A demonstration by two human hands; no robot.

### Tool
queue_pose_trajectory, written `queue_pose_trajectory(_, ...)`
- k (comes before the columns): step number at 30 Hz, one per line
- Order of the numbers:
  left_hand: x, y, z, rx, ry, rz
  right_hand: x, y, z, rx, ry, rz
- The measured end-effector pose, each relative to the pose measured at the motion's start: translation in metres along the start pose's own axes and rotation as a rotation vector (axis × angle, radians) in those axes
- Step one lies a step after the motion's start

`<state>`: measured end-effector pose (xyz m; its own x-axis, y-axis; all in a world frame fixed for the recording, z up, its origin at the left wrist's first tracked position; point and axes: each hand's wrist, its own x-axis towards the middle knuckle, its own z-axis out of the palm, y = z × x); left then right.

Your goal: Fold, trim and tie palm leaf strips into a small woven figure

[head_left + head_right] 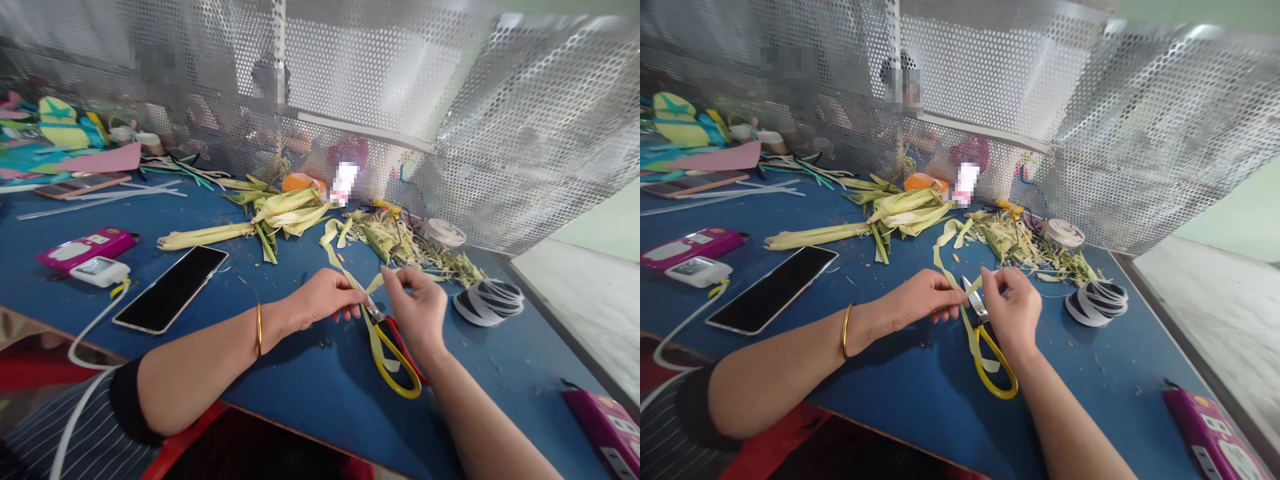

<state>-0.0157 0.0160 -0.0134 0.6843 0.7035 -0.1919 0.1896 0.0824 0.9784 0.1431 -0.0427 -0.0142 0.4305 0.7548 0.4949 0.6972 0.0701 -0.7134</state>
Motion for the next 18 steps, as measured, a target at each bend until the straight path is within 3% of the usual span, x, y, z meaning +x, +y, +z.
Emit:
queue_pose_trajectory(2,-0.002,0.003,0.002,0.022,-0.006,-0.012,0.004,-0.002,-0.005,-0.138,0.089,-0.194)
queue_pose_trajectory(4,-0.003,0.003,0.004,0.053,-0.029,-0.003,0.004,-0.003,-0.005,-0.122,-0.043,-0.283)
queue_pose_trajectory(7,-0.003,0.0,0.007,0.123,-0.05,0.012,0.0,-0.004,0.003,0.068,-0.402,-0.171)
queue_pose_trajectory(9,-0.003,-0.002,0.007,0.15,-0.047,0.008,-0.005,-0.005,0.007,0.204,-0.49,-0.005)
queue_pose_trajectory(13,-0.003,-0.004,0.008,0.103,-0.082,0.006,-0.012,-0.005,0.011,0.365,-0.42,0.214)
queue_pose_trajectory(18,-0.003,-0.007,0.007,0.06,-0.16,-0.017,-0.014,-0.002,0.015,0.4,-0.314,0.273)
